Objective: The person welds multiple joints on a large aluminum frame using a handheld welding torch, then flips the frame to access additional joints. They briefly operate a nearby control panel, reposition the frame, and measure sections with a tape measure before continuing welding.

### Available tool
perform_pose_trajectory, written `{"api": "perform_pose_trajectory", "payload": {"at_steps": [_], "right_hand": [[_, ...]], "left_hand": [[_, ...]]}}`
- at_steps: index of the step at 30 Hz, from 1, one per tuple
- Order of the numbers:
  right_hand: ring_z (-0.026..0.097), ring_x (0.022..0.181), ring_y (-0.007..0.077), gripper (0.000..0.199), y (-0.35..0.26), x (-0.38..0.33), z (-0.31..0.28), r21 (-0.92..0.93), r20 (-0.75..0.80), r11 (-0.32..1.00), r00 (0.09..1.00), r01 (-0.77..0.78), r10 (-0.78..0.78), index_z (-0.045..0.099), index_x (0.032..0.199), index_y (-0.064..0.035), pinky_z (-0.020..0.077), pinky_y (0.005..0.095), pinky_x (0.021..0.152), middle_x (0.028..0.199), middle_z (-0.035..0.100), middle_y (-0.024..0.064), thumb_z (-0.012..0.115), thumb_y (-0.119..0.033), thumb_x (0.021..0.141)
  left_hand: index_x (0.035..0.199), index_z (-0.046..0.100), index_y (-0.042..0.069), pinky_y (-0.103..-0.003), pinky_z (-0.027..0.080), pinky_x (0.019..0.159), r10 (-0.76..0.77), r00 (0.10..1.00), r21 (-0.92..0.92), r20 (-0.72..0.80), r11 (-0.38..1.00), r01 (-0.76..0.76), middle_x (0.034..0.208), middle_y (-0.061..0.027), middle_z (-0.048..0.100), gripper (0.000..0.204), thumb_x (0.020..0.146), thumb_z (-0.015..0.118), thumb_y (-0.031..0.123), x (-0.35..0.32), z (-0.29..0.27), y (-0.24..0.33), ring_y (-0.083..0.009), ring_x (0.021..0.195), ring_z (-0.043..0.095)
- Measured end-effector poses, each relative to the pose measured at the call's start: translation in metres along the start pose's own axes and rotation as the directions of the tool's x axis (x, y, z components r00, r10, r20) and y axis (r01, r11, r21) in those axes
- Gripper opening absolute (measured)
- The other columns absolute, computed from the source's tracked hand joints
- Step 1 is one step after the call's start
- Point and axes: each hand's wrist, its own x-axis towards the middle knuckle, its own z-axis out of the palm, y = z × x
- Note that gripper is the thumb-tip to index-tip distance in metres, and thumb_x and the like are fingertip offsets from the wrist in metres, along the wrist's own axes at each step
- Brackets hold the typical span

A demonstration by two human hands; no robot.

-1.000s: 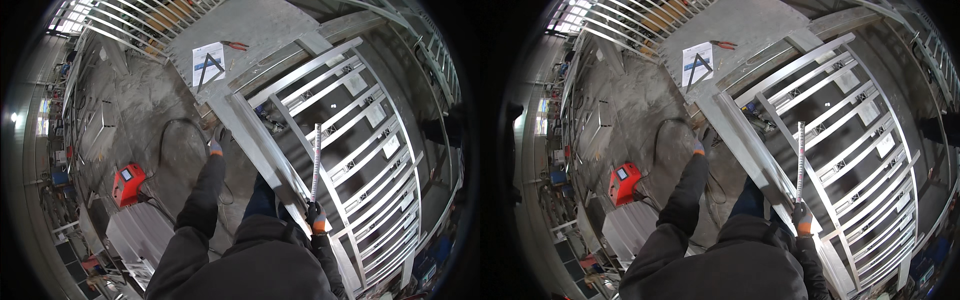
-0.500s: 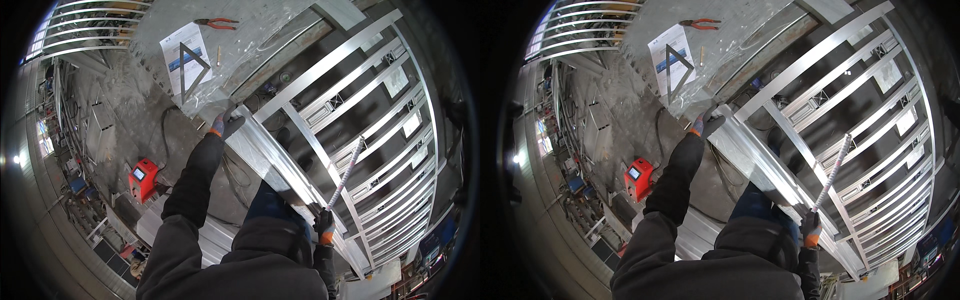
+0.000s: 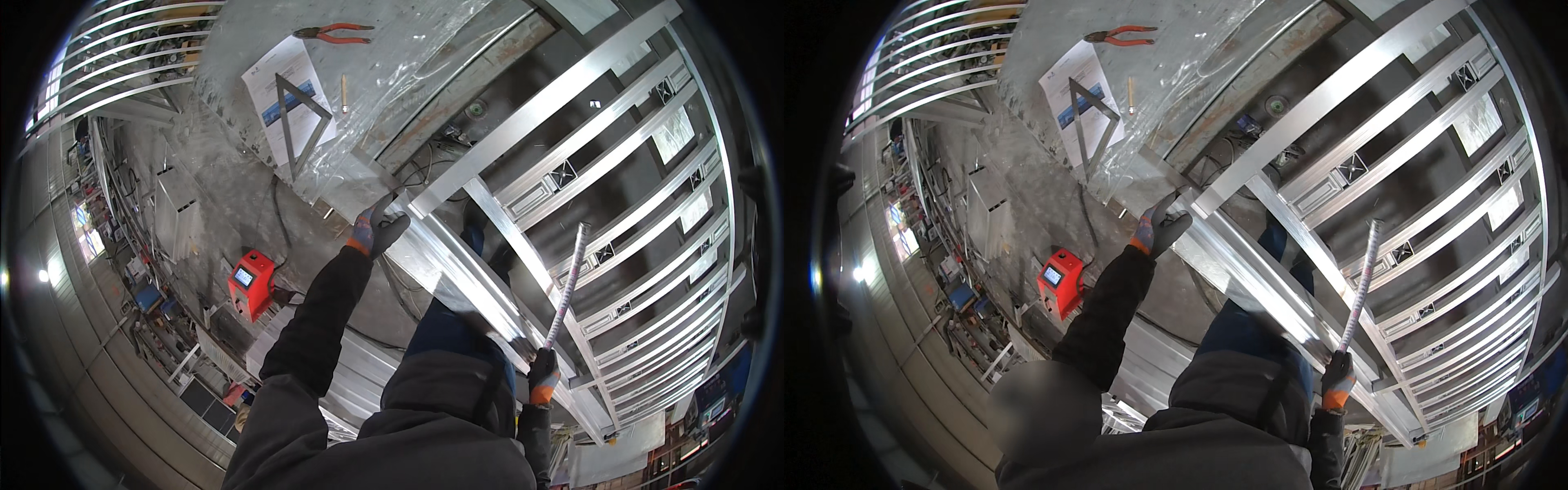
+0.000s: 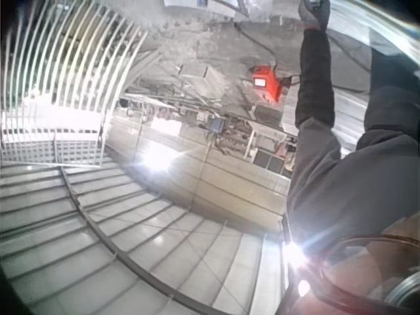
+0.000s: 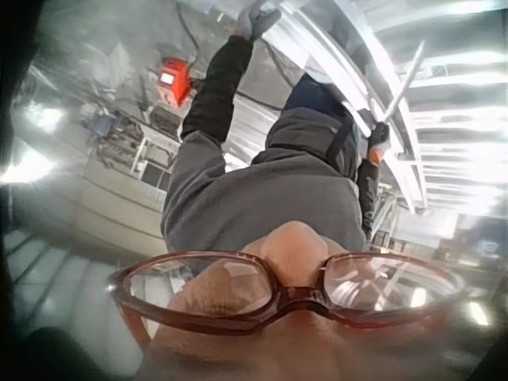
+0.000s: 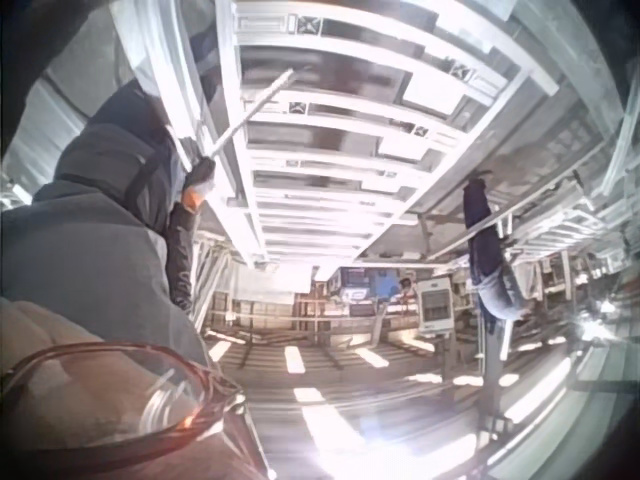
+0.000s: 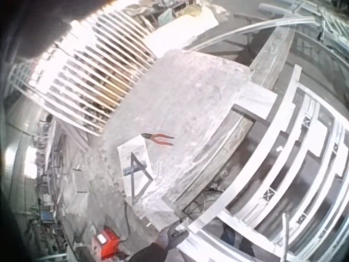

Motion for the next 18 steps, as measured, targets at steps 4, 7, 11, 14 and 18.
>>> {"api": "perform_pose_trajectory", "payload": {"at_steps": [4,7,11,14,18], "right_hand": [[0.054,0.058,0.0119,0.025,-0.046,0.029,-0.019,0.342,0.143,0.890,0.953,-0.301,0.267,0.062,0.097,-0.0036,0.0403,0.0295,0.050,0.065,0.056,0.0009,0.058,-0.027,0.103],[0.046,0.061,0.0023,0.023,-0.096,0.070,-0.018,0.486,0.132,0.869,0.991,-0.094,0.033,0.065,0.107,-0.0044,0.0351,0.0218,0.050,0.072,0.052,-0.0051,0.056,-0.025,0.105],[0.047,0.063,0.0028,0.018,-0.139,0.114,-0.002,0.633,0.136,0.759,0.987,-0.150,0.081,0.064,0.113,-0.0066,0.0349,0.0211,0.052,0.076,0.057,-0.0049,0.058,-0.021,0.105],[0.047,0.063,0.0034,0.016,-0.153,0.131,0.001,0.648,0.158,0.745,0.984,-0.162,0.076,0.064,0.110,-0.0059,0.0347,0.0216,0.052,0.077,0.058,-0.0045,0.058,-0.020,0.105],[0.045,0.057,0.0038,0.015,-0.175,0.137,-0.006,0.694,0.151,0.702,0.985,-0.162,0.079,0.064,0.104,-0.0055,0.0349,0.0221,0.051,0.071,0.053,-0.0050,0.056,-0.019,0.105]], "left_hand": [[0.148,0.049,0.010,-0.020,0.040,0.057,0.017,1.000,0.116,0.004,0.993,-0.018,0.064,0.0061,0.052,0.060,0.091,0.067,0.007,-0.002,0.006,0.004,-0.0001,0.058,0.046],[0.148,0.050,0.010,-0.022,0.041,0.056,-0.042,0.999,0.080,0.009,0.996,0.041,0.063,0.0059,0.051,0.060,0.091,0.067,0.008,-0.002,0.006,0.004,-0.0007,0.057,0.044],[0.146,0.052,0.010,-0.024,0.041,0.055,0.031,0.999,0.153,-0.042,0.988,-0.024,0.062,0.0051,0.050,0.059,0.089,0.068,0.010,0.000,0.010,-0.002,-0.0025,0.057,0.044],[0.144,0.055,0.010,-0.026,0.041,0.054,0.087,0.993,0.170,-0.076,0.983,-0.073,0.061,0.0019,0.049,0.057,0.088,0.068,0.012,-0.001,0.012,-0.006,-0.0050,0.056,0.045],[0.143,0.055,0.009,-0.027,0.041,0.054,0.124,0.990,0.206,-0.064,0.972,-0.109,0.059,0.0001,0.048,0.057,0.088,0.068,0.012,-0.005,0.011,-0.004,-0.0059,0.055,0.045]]}}
